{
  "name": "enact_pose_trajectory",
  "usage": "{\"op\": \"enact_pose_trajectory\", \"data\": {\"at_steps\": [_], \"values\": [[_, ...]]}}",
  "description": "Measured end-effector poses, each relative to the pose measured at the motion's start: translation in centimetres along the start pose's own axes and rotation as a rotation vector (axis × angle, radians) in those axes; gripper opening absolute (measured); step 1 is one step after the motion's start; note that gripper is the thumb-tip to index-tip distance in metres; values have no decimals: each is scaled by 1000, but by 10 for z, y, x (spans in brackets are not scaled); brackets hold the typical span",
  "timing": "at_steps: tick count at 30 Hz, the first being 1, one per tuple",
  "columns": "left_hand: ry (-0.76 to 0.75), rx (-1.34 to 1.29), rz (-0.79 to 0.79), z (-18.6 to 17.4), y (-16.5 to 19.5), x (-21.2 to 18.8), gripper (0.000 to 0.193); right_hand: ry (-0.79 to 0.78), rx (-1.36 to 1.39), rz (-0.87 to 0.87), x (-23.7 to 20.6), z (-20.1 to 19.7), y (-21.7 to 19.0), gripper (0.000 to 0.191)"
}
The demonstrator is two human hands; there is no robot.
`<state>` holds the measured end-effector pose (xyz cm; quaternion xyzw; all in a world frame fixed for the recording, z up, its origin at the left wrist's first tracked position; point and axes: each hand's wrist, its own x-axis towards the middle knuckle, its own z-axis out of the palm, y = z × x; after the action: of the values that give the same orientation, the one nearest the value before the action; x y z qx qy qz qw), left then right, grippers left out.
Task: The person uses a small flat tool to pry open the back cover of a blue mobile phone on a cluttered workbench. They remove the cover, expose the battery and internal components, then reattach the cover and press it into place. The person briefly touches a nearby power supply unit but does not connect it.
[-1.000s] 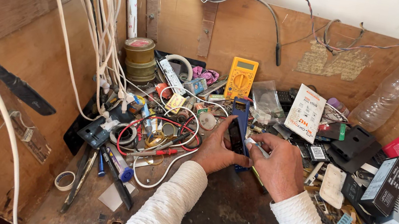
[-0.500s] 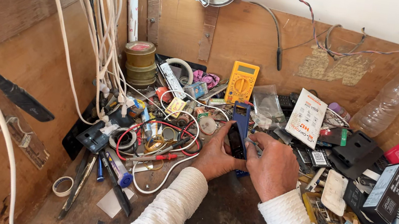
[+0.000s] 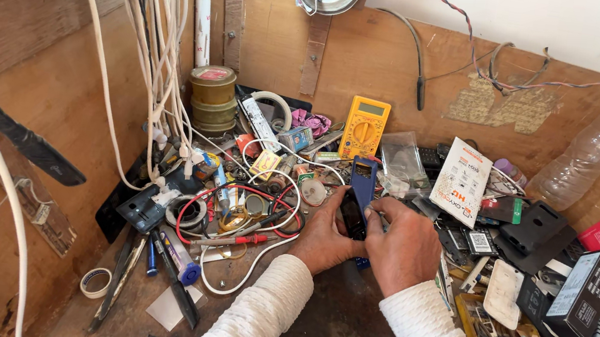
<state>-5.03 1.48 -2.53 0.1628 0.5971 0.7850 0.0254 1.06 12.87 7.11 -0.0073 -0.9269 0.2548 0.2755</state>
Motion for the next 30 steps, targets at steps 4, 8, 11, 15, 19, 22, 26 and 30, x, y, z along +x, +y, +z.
{"op": "enact_pose_trajectory", "data": {"at_steps": [4,8,11,15,19,22,26,30], "values": [[-29,-11,-5,1,10,-5,112,-137,303,167,14,11,26,16],[-11,10,-45,2,19,-8,117,-297,685,380,25,17,39,17],[-22,21,-36,2,18,-7,115,-255,544,318,23,11,33,18],[-25,20,15,-1,7,-4,113,-63,105,17,7,-1,10,16],[21,37,32,-3,-2,-2,113,-41,-29,-17,-2,-5,-8,18],[41,90,-16,-4,-2,-2,117,-12,-22,-63,0,0,-6,17],[-2,13,-11,-3,7,-7,115,-71,176,16,13,9,16,19],[-40,-12,-7,-1,18,-15,114,-246,539,215,22,20,37,19]]}}
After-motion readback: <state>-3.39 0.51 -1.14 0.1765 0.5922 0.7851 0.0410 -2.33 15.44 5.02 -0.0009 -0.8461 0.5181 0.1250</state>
